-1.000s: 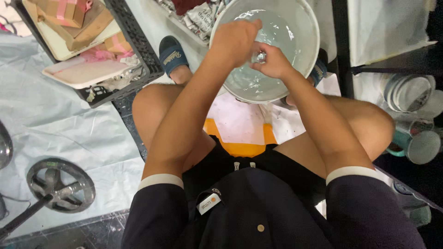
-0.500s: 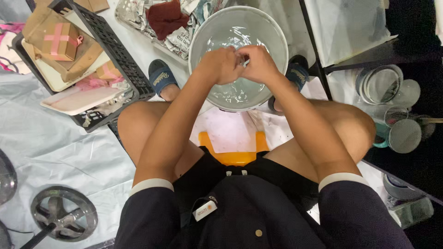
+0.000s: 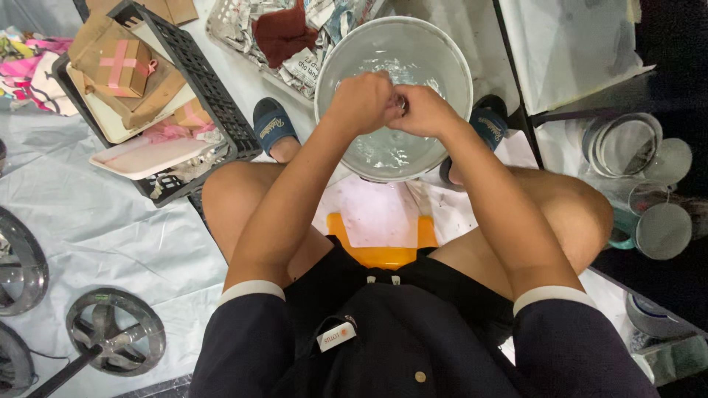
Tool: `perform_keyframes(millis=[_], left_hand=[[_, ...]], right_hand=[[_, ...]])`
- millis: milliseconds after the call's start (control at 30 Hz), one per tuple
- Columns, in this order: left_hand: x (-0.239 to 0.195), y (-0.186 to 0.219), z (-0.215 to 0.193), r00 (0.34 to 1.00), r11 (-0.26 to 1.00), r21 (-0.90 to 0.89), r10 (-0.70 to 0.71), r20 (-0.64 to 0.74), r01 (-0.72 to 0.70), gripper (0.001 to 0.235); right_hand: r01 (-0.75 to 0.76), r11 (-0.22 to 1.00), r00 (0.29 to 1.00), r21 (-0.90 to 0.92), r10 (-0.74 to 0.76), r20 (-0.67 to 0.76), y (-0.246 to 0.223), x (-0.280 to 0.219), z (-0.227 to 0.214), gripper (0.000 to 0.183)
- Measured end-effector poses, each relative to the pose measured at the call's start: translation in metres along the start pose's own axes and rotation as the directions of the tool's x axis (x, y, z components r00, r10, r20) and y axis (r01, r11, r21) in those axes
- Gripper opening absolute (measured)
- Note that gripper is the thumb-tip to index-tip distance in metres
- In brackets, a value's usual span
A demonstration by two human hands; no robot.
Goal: The person washes various glassware and a ceramic bowl in a white bucket of water. They scrub each item by hand, rinse it, and place it on a nearby shelf. The sequence includes multiple glasses and one bowl.
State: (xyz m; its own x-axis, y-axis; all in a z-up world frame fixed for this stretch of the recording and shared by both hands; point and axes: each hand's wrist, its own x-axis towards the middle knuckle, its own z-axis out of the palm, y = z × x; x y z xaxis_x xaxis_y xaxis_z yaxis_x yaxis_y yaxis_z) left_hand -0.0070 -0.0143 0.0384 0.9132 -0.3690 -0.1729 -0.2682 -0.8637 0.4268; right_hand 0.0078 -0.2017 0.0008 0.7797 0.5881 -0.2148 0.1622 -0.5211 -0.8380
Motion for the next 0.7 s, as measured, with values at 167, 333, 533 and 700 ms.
perform_keyframes(millis=[167,333,533,700], left_hand=[[-0.004,-0.009,0.000,0.994,0.993,0.077,0.090,-0.057,-0.086,0.032],[-0.005,-0.014,0.006,0.998,0.997,0.062,0.044,-0.033,-0.042,0.031],[-0.005,-0.014,0.010,1.000,0.999,0.043,0.016,0.010,-0.017,0.028],[-0.002,-0.012,0.013,0.999,0.998,0.031,0.045,0.009,-0.045,0.028]], right_hand=[[-0.240,0.949,0.957,-0.205,0.267,0.112,0.011,0.003,-0.005,0.046],[-0.255,0.858,0.873,-0.446,0.402,0.275,0.026,0.004,-0.002,0.062],[-0.279,0.738,0.724,-0.614,0.582,0.371,0.034,0.002,0.004,0.075],[-0.312,0.795,0.894,-0.520,0.431,0.122,0.025,0.001,0.001,0.077]])
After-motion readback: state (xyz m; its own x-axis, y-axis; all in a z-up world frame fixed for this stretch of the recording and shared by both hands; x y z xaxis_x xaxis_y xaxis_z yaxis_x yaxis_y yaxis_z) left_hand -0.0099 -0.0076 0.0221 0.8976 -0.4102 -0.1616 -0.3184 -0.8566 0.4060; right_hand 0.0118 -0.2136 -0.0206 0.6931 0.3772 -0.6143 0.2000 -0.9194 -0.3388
